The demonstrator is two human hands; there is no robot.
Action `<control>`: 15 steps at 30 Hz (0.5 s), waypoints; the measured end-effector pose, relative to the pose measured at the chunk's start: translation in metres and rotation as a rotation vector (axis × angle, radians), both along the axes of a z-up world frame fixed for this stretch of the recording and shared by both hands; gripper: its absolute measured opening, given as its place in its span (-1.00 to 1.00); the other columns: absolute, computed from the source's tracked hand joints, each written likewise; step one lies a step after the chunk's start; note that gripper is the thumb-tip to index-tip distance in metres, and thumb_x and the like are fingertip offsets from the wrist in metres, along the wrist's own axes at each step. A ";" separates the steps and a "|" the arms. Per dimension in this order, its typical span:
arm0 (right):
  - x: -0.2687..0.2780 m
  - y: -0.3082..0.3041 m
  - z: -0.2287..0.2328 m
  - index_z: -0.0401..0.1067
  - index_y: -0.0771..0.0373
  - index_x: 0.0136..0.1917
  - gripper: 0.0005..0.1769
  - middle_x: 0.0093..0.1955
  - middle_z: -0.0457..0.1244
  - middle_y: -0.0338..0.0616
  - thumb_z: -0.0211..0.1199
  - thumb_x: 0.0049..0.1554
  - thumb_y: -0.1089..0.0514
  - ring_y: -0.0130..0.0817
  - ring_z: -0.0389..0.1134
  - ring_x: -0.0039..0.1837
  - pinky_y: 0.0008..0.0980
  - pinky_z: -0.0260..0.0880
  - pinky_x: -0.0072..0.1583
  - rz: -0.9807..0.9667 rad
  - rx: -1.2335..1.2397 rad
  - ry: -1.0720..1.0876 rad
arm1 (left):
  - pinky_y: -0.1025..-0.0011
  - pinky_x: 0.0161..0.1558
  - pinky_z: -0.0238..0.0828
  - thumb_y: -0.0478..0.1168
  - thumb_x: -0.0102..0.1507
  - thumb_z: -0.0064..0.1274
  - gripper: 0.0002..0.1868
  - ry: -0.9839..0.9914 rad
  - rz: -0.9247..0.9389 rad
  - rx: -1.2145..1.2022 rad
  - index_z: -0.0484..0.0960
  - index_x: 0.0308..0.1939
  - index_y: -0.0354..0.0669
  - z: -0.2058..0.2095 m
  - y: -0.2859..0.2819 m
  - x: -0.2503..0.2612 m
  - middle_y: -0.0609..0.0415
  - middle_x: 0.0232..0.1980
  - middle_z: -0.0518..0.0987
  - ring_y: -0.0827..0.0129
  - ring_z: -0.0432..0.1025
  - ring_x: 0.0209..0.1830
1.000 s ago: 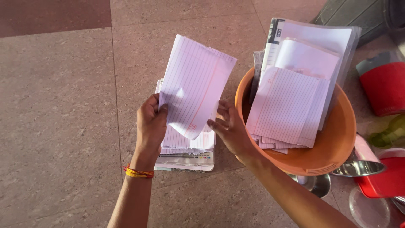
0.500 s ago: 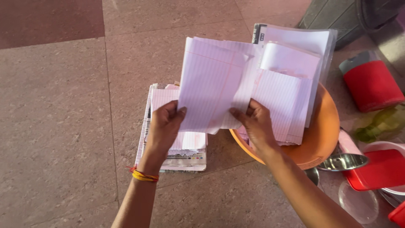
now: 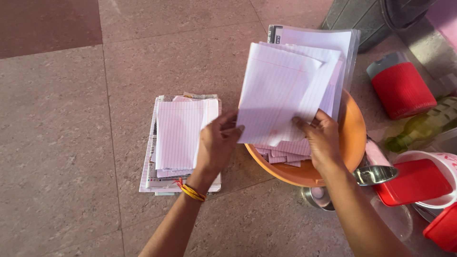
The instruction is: The person sorts through a stack of lined paper and other documents on the floor, separating them into different piles. They then place the sorted papers into an orange plastic basin.
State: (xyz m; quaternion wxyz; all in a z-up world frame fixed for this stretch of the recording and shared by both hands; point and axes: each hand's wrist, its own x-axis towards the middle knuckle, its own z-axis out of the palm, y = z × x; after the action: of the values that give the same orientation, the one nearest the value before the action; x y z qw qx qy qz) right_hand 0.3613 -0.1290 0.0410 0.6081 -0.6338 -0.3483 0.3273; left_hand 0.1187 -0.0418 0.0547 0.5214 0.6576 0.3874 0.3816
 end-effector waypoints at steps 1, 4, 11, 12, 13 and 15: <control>0.003 0.000 0.000 0.49 0.36 0.17 -0.64 0.04 0.43 0.00 0.38 0.10 0.29 -0.40 0.45 0.01 -0.38 0.47 0.08 -0.003 0.008 0.018 | 0.37 0.01 0.64 -0.35 0.27 0.09 -0.53 -0.019 -0.029 -0.001 0.50 0.28 -0.34 -0.002 -0.004 0.004 -0.14 0.10 0.68 0.24 0.64 0.03; 0.009 -0.002 -0.002 0.49 0.37 0.18 -0.67 0.06 0.43 -0.01 0.34 0.12 0.33 -0.41 0.46 0.05 -0.39 0.48 0.15 -0.026 0.006 0.029 | 0.36 0.03 0.66 -0.41 0.25 0.09 -0.44 -0.004 -0.087 0.095 0.40 0.35 -0.41 -0.008 -0.013 0.010 -0.22 0.21 0.60 0.18 0.60 0.12; 0.031 -0.008 -0.019 0.49 0.37 0.12 -0.73 0.00 0.43 -0.04 0.31 0.11 0.37 -0.39 0.46 0.03 -0.38 0.49 0.15 -0.083 -0.055 -0.035 | 0.39 0.03 0.68 -0.47 0.20 0.09 -0.29 -0.023 -0.179 0.065 0.23 0.44 -0.47 -0.012 -0.017 0.019 -0.28 0.43 0.39 0.07 0.43 0.36; 0.035 -0.008 -0.023 0.49 0.38 0.11 -0.73 0.00 0.43 -0.04 0.31 0.11 0.38 -0.38 0.45 0.02 -0.39 0.46 0.13 -0.095 -0.065 -0.046 | 0.39 0.03 0.68 -0.46 0.20 0.09 -0.30 -0.026 -0.176 0.056 0.25 0.43 -0.46 -0.014 -0.017 0.021 -0.28 0.42 0.38 0.08 0.42 0.36; 0.038 -0.009 -0.026 0.50 0.38 0.11 -0.73 -0.01 0.43 -0.03 0.30 0.10 0.40 -0.38 0.44 0.01 -0.39 0.44 0.11 -0.107 -0.074 -0.057 | 0.40 0.03 0.67 -0.46 0.19 0.09 -0.30 -0.028 -0.172 0.046 0.26 0.42 -0.45 -0.017 -0.017 0.022 -0.28 0.42 0.37 0.09 0.41 0.35; 0.045 -0.013 -0.031 0.50 0.37 0.10 -0.73 -0.03 0.42 -0.03 0.30 0.10 0.40 -0.37 0.42 -0.03 -0.35 0.43 0.05 -0.138 -0.105 -0.062 | 0.36 0.13 0.59 -0.47 0.18 0.06 -0.35 0.019 -0.155 0.128 0.34 0.38 -0.44 -0.026 -0.017 0.023 -0.27 0.41 0.42 0.09 0.42 0.36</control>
State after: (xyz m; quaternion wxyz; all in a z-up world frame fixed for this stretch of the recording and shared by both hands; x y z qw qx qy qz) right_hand 0.4064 -0.1419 0.0100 0.5842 -0.6970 -0.3047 0.2829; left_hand 0.1417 -0.0591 0.0283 0.5025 0.7212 0.3151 0.3580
